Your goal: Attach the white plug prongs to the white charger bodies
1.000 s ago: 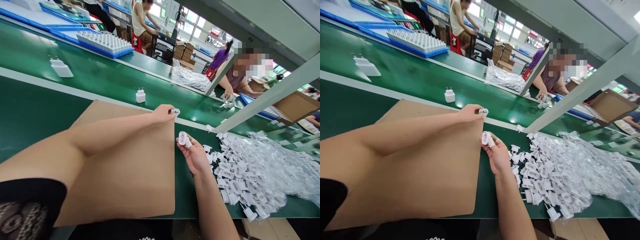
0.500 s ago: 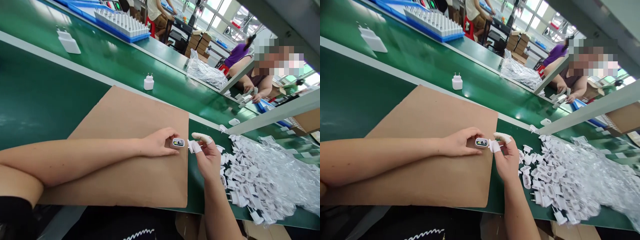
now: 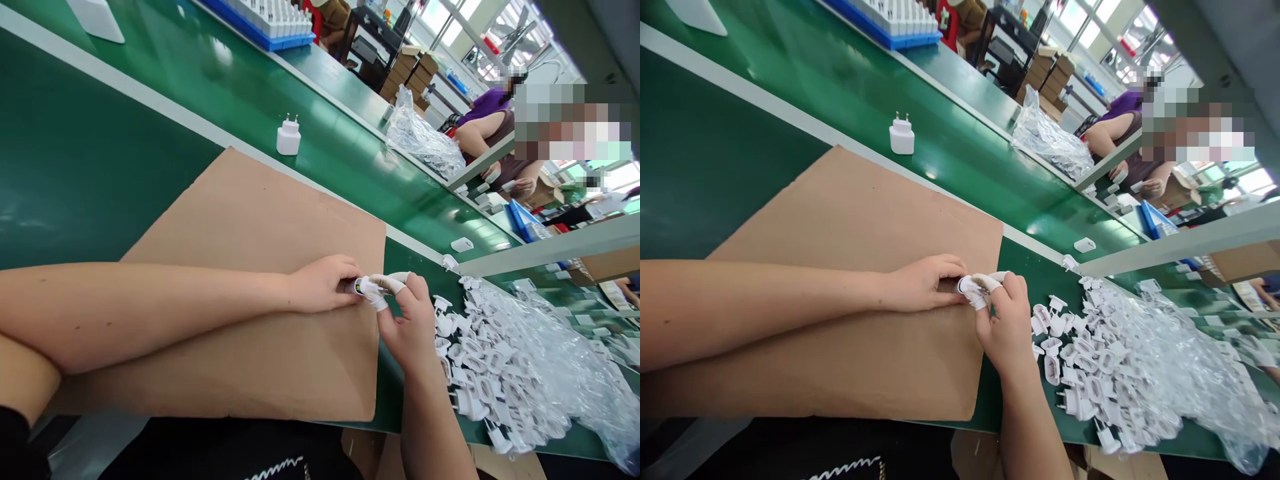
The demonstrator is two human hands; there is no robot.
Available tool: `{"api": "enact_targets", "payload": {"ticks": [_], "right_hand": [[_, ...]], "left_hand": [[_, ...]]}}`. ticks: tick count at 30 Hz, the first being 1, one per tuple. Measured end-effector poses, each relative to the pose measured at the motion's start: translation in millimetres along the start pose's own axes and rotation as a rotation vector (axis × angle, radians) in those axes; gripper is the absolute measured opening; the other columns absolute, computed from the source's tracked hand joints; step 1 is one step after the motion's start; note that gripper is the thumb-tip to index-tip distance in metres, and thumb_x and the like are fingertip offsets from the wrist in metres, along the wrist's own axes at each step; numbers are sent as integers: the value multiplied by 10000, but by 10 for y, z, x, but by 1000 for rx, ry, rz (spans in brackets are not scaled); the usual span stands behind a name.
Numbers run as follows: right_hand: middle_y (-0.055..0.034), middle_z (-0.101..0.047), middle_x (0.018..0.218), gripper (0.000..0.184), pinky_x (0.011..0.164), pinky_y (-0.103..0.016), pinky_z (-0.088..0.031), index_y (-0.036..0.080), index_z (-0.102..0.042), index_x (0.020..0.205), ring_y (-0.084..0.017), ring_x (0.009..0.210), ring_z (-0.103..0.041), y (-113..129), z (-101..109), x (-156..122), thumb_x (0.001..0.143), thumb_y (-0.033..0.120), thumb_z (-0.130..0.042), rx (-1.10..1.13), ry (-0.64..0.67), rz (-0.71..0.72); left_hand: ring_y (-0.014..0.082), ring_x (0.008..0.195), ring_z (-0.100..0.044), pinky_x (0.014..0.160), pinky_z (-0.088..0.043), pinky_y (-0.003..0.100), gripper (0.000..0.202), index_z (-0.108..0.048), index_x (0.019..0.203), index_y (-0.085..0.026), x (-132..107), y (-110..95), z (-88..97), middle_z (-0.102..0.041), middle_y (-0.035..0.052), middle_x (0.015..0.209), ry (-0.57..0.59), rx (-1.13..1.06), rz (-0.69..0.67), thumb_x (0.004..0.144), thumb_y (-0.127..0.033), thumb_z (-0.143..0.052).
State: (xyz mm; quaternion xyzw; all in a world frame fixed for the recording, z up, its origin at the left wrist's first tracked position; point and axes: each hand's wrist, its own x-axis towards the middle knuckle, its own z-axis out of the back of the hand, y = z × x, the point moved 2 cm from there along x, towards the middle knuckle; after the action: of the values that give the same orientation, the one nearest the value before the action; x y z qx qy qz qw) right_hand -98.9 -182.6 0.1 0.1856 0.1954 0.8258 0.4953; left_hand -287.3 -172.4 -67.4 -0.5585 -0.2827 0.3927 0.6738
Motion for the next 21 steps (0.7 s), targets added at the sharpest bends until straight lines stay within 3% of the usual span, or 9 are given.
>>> {"api": "enact_targets", "payload": {"ticks": [5, 11, 16, 21], "right_hand": [[-70, -650, 932, 187, 753, -393, -504, 248, -700, 1056, -254, 897, -591, -42, -97, 48, 934, 165, -586, -23, 85, 5], [-72, -684, 973, 195, 786, -390, -523, 257, -698, 1126, -245, 924, -622, 18, -78, 60, 980, 203, -580, 4, 2, 41], [-66, -671, 931, 190, 757, -379, -514, 247, -702, 1093, -243, 894, -600, 46, -101, 73, 973, 184, -570, -27, 33, 53], [-38, -587, 799, 159, 647, -332, -450, 230, -676, 873, -217, 775, -530, 9, -100, 135, 872, 105, -579, -46, 68, 22]], "left_hand": [[213, 917, -643, 858, -518, 335, 211, -756, 1011, -191, 15, 16, -4, -678, 66, 978, 18, 11, 11, 902, -362, -698], [216, 918, -649, 844, -515, 330, 177, -754, 969, -174, 27, 21, 5, -683, 74, 981, 23, -10, 11, 895, -326, -705], [215, 908, -646, 840, -511, 326, 183, -750, 952, -171, 28, 35, 0, -677, 71, 968, 14, -10, 8, 900, -339, -698], [211, 896, -643, 843, -509, 324, 175, -749, 934, -177, 24, 19, 4, -663, 62, 939, 19, 3, 5, 904, -337, -687]]}}
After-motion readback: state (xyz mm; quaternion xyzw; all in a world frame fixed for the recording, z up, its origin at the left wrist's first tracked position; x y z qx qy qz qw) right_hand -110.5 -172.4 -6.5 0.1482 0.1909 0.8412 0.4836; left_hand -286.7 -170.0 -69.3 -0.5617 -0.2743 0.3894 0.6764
